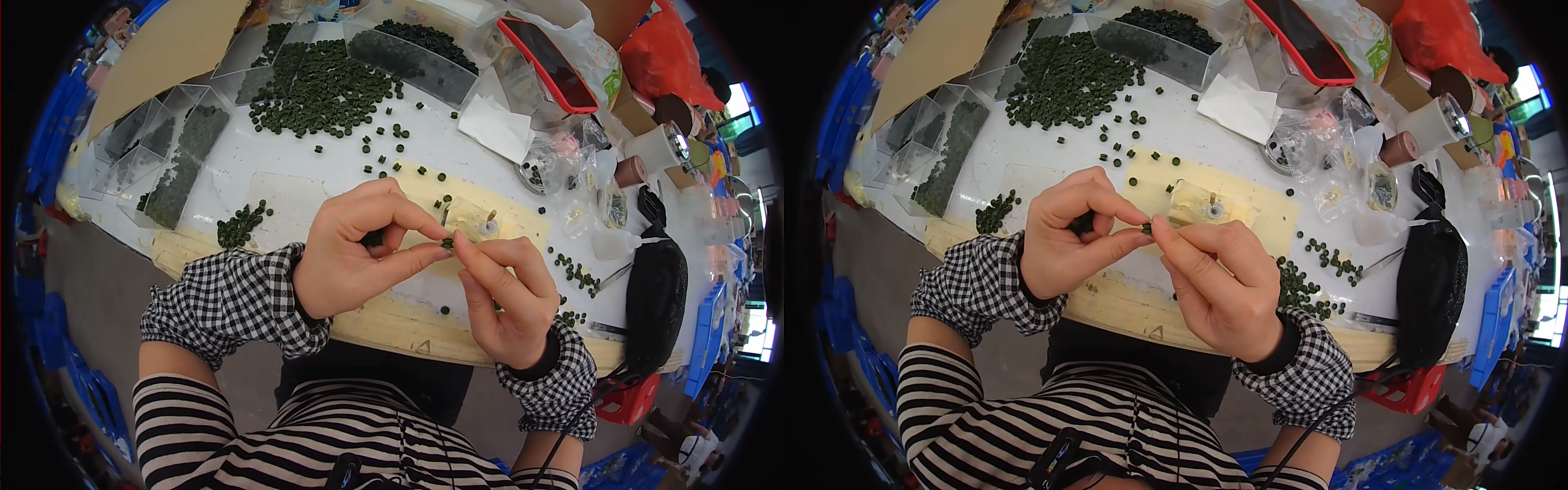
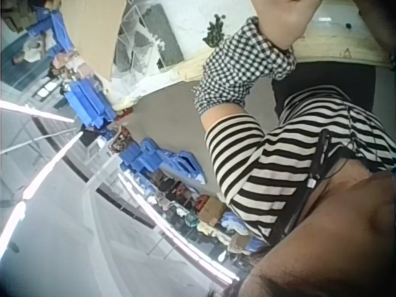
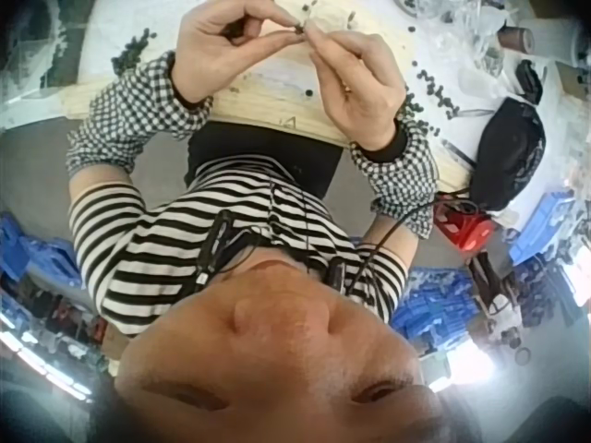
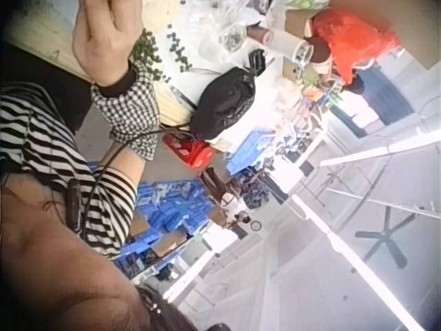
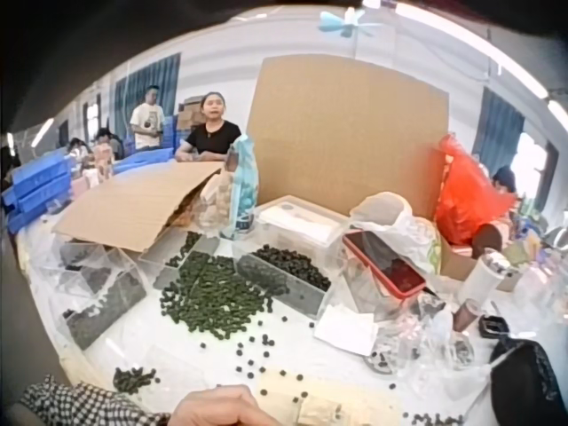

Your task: Assembling small green toy components by hand on a workbench.

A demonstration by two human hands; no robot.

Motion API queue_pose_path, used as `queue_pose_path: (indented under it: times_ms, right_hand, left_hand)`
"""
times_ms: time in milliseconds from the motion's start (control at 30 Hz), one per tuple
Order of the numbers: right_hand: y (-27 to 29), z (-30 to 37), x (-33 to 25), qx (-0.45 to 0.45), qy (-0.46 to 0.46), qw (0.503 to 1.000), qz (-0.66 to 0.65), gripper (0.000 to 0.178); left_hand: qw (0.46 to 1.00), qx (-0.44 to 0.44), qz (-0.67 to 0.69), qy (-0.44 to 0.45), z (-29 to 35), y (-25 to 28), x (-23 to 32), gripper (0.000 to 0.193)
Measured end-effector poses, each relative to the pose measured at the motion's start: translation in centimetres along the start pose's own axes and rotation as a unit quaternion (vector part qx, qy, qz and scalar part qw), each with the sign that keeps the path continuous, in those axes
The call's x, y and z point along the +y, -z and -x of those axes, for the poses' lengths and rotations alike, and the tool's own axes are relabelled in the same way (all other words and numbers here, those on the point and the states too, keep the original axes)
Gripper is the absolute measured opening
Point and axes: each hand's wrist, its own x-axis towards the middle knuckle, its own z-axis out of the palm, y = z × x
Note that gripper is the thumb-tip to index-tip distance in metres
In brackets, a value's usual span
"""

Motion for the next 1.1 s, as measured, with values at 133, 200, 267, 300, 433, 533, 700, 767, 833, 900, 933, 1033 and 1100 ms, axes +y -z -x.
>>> queue_pose_path:
  times_ms: [133, 200, 267, 300, 433, 533, 700, 767, 833, 900, 933, 1033, 1100]
  right_hand:
    - [-0.07, 0.08, 0.08, 0.002, -0.001, 1.000, -0.005, 0.043]
    - [-0.08, 0.11, 0.11, 0.003, 0.000, 1.000, -0.005, 0.043]
    - [-0.07, 0.10, 0.18, 0.003, 0.004, 1.000, -0.002, 0.043]
    - [-0.07, 0.11, 0.19, 0.003, 0.005, 1.000, -0.003, 0.043]
    - [-0.06, 0.21, 0.25, 0.004, 0.010, 1.000, -0.001, 0.044]
    - [0.02, 0.15, 0.19, 0.004, 0.015, 1.000, 0.000, 0.046]
    - [0.09, 0.17, 0.11, 0.005, 0.017, 1.000, -0.001, 0.047]
    - [0.09, 0.18, 0.11, 0.003, 0.016, 1.000, -0.001, 0.047]
    - [0.09, 0.18, 0.11, 0.003, 0.017, 1.000, -0.002, 0.047]
    - [0.07, 0.17, 0.15, 0.002, 0.018, 1.000, -0.003, 0.047]
    - [0.05, 0.17, 0.19, 0.002, 0.019, 1.000, -0.003, 0.047]
    - [0.02, 0.22, 0.23, 0.002, 0.021, 1.000, -0.004, 0.047]
    - [0.02, 0.23, 0.19, 0.000, 0.021, 1.000, -0.003, 0.047]
  left_hand:
    - [1.000, -0.003, 0.001, 0.006, 0.00, 0.00, 0.04, 0.022]
    - [1.000, -0.004, 0.003, 0.009, -0.01, 0.02, 0.10, 0.022]
    - [1.000, -0.006, 0.007, 0.014, -0.03, 0.07, 0.25, 0.024]
    - [1.000, -0.009, 0.000, 0.008, 0.00, 0.10, 0.20, 0.025]
    - [0.999, -0.015, -0.023, -0.023, 0.06, 0.19, 0.15, 0.027]
    - [0.996, -0.023, -0.063, -0.058, -0.01, 0.39, 0.53, 0.028]
    - [0.991, -0.028, -0.091, -0.095, -0.11, 0.38, 0.51, 0.028]
    - [0.990, -0.030, -0.097, -0.098, -0.12, 0.45, 0.51, 0.028]
    - [0.990, -0.031, -0.100, -0.098, -0.11, 0.48, 0.55, 0.028]
    - [0.990, -0.032, -0.102, -0.095, -0.09, 0.51, 0.63, 0.028]
    - [0.990, -0.032, -0.101, -0.092, -0.06, 0.52, 0.68, 0.027]
    - [0.991, -0.032, -0.094, -0.093, -0.01, 0.50, 0.60, 0.027]
    - [0.991, -0.033, -0.091, -0.096, 0.00, 0.50, 0.56, 0.026]
